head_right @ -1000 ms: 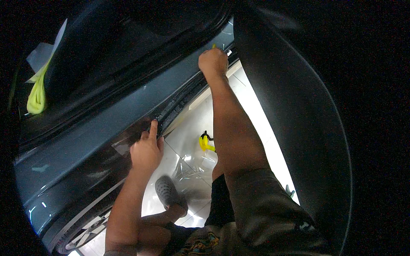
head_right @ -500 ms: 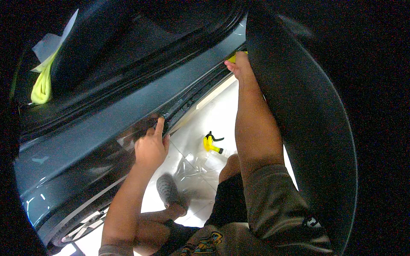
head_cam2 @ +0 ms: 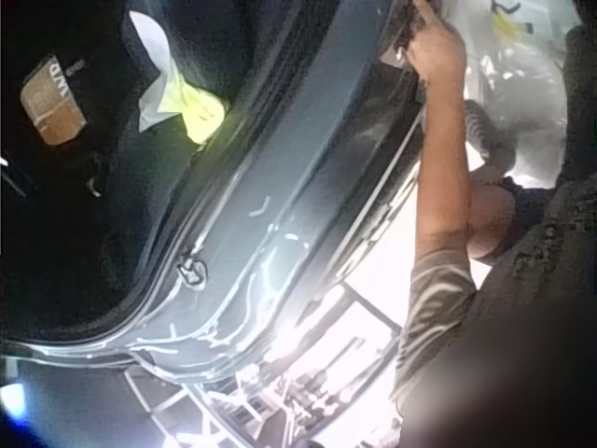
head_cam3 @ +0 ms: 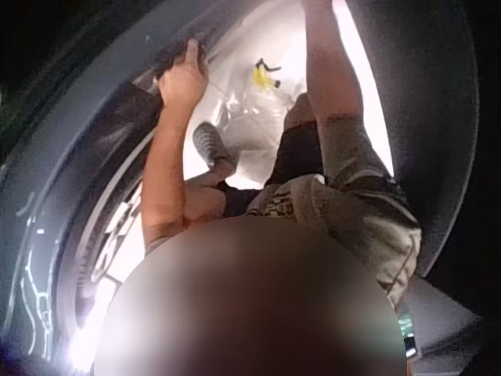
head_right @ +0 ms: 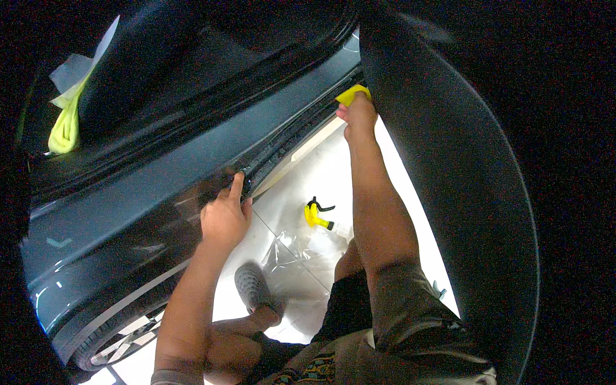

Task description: The person applies a transparent protective film to the lower edge of a car door. They use a yellow squeegee to smooth the film and a metal blade to trim the excess material along the door's contour. The person works methodically, alternating between smoothing and cutting to ensure a precise fit.

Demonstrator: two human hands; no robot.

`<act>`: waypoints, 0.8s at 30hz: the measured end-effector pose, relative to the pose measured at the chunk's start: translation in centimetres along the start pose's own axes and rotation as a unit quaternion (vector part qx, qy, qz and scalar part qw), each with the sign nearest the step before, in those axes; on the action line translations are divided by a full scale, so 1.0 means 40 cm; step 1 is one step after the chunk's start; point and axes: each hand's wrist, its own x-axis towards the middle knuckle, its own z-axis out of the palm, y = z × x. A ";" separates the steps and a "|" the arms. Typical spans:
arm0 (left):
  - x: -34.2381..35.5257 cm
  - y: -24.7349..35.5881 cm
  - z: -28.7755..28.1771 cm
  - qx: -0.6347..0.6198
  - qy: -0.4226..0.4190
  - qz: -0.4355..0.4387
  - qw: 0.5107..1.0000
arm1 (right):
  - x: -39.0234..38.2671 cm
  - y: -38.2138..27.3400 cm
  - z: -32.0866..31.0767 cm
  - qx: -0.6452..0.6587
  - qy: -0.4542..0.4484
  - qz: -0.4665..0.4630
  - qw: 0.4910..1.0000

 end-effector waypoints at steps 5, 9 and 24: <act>0.000 0.016 -0.010 0.002 -0.009 -0.002 1.000 | 0.022 -0.016 0.049 -0.106 -0.034 -0.081 0.990; 0.003 0.013 -0.011 0.005 -0.011 -0.001 1.000 | 0.077 -0.013 0.047 -0.134 -0.045 -0.031 0.989; 0.054 0.052 0.012 0.055 0.048 0.047 0.996 | -0.138 0.067 0.014 -0.150 -0.068 -0.179 0.970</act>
